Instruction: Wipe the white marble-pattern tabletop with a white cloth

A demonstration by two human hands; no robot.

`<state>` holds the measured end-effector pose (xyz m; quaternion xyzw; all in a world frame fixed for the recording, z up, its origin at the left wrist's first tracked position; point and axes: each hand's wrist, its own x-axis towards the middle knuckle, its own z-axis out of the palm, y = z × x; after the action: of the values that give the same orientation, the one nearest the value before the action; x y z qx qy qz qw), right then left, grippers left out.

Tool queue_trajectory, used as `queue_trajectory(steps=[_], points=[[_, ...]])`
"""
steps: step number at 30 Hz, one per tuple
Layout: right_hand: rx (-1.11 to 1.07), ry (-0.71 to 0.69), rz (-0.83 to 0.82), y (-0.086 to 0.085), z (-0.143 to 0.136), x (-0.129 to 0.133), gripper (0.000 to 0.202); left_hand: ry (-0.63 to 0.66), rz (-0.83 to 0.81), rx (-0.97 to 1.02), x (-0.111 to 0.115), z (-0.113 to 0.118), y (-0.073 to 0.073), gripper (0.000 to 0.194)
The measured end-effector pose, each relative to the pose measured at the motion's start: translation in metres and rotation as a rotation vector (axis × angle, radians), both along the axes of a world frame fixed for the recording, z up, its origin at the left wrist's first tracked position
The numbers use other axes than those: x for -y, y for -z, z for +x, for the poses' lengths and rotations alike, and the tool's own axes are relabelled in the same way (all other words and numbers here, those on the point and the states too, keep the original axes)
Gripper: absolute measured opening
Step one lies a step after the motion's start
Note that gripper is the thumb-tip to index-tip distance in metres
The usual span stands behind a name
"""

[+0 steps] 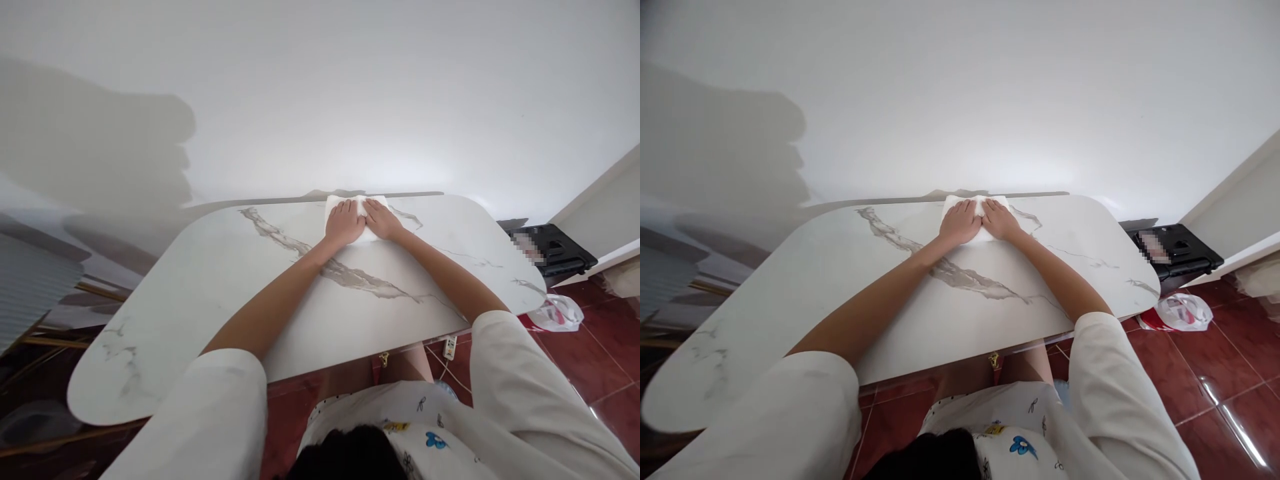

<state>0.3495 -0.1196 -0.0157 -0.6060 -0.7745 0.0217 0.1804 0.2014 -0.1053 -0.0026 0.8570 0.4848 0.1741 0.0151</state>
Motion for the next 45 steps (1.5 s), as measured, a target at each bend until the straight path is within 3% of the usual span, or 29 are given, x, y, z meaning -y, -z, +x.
queue_trajectory(steps=[23,32,39,45], points=[[-0.010,0.019,-0.016,-0.003,-0.047,0.160,0.056,0.003,-0.128,-0.081,0.146,-0.045,-0.003,0.060],[-0.015,-0.023,-0.066,-0.009,-0.056,0.225,0.058,-0.009,-0.051,-0.023,0.210,-0.060,0.007,0.059],[-0.042,0.027,-0.107,-0.022,-0.066,0.232,0.051,0.109,-0.066,-0.073,0.213,-0.077,-0.002,0.055],[-0.099,0.088,-0.025,-0.009,-0.069,0.235,0.055,0.105,-0.021,-0.067,0.214,-0.073,0.000,0.052]])
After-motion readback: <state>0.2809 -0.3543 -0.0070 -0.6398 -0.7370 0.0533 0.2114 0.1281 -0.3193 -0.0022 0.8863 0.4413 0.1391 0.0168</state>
